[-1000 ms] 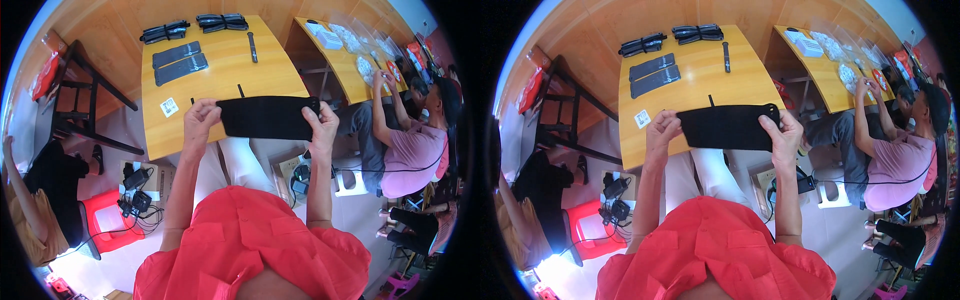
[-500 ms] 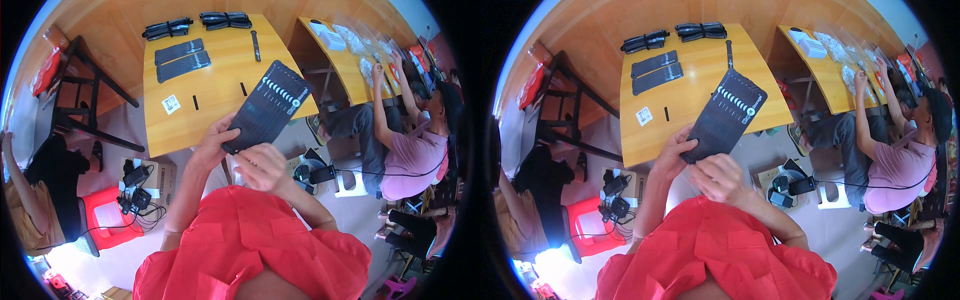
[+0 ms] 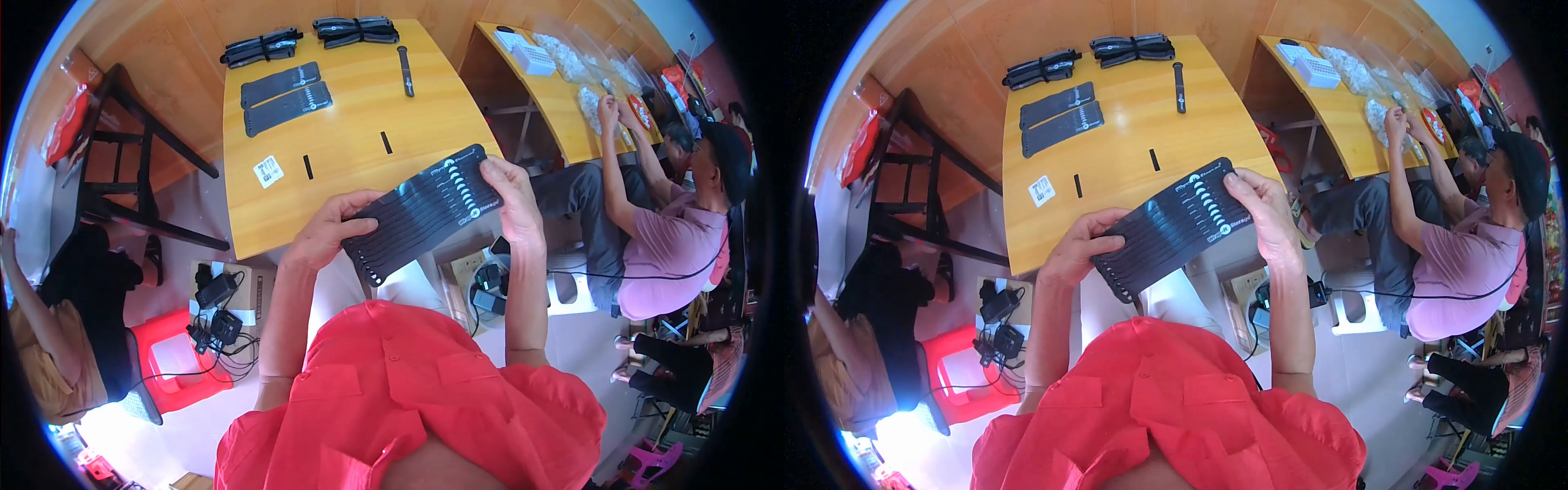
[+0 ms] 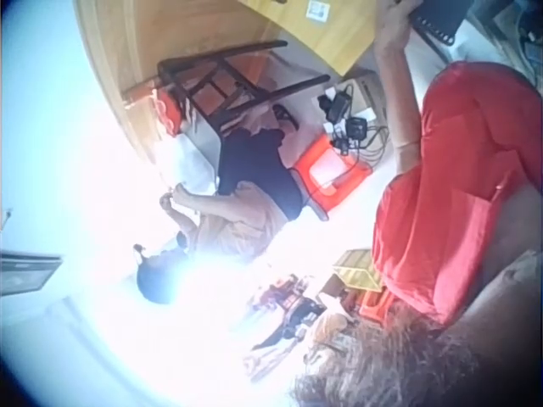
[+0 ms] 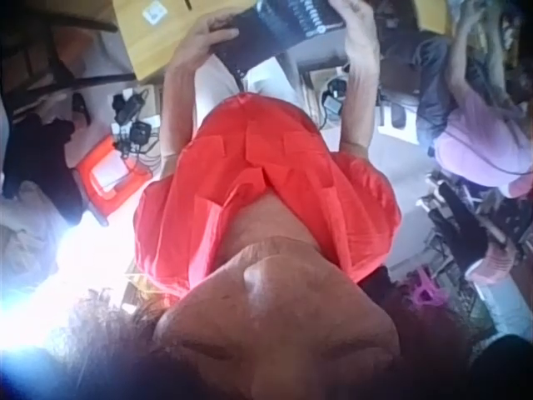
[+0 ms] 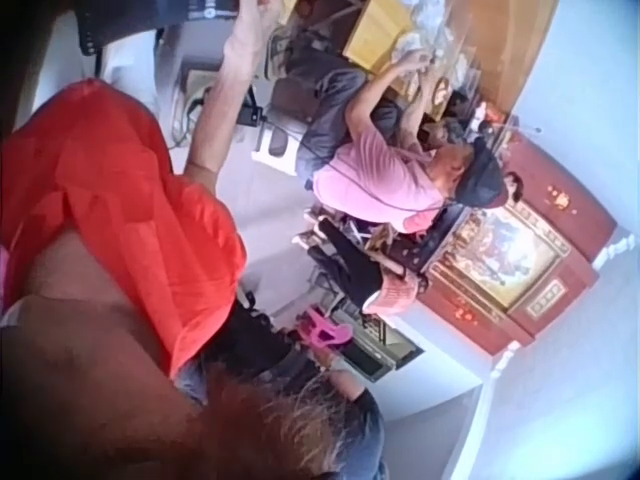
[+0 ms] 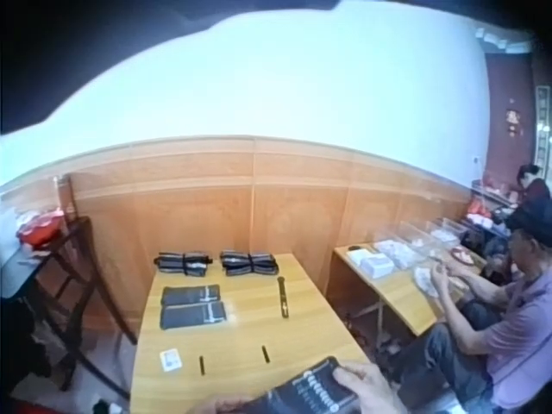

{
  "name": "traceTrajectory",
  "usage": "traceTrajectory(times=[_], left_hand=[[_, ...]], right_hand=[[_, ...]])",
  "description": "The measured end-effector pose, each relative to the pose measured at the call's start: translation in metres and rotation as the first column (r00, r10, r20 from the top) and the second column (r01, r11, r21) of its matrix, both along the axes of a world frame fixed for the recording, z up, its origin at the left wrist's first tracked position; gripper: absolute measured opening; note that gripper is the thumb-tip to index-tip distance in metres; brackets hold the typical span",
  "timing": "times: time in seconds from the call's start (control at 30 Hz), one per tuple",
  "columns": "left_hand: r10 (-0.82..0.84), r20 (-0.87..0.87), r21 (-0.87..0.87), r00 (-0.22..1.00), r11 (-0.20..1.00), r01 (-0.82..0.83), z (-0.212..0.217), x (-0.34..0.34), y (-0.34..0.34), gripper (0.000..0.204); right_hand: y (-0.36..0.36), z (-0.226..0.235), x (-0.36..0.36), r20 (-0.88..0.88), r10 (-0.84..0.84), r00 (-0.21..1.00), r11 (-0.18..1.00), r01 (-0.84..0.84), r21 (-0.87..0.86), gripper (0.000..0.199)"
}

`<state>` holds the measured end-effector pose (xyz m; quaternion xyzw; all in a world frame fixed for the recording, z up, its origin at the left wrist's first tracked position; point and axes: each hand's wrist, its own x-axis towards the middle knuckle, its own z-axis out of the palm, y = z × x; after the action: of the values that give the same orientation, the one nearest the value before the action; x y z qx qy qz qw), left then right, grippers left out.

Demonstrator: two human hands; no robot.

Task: Inspecting and sorting black plastic components at a workstation.

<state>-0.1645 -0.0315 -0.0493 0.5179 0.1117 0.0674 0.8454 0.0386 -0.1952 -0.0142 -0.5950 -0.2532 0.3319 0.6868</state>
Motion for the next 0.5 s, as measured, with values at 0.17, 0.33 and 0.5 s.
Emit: traceTrajectory(times=[0.17, 0.33, 0.5], left_hand=[[0.235, 0.054, -0.219, 0.970, 0.951, -0.218, -0.003, -0.005, 0.003, 0.039], [0.416, -0.017, -0.246, 0.909, 0.880, -0.407, -0.020, -0.008, -0.009, 0.032], [0.519, -0.047, -0.207, 0.853, 0.831, -0.517, -0.024, -0.004, -0.012, 0.016]], right_hand=[[0.006, -0.012, -0.010, -0.021, -0.027, 0.999, 0.998, 0.028, 0.056, 0.023], [0.009, -0.023, -0.016, -0.076, -0.073, 0.994, 0.987, 0.083, 0.140, 0.027], [0.006, -0.025, -0.014, -0.191, -0.025, 0.981, 0.993, 0.046, 0.107, 0.039]])
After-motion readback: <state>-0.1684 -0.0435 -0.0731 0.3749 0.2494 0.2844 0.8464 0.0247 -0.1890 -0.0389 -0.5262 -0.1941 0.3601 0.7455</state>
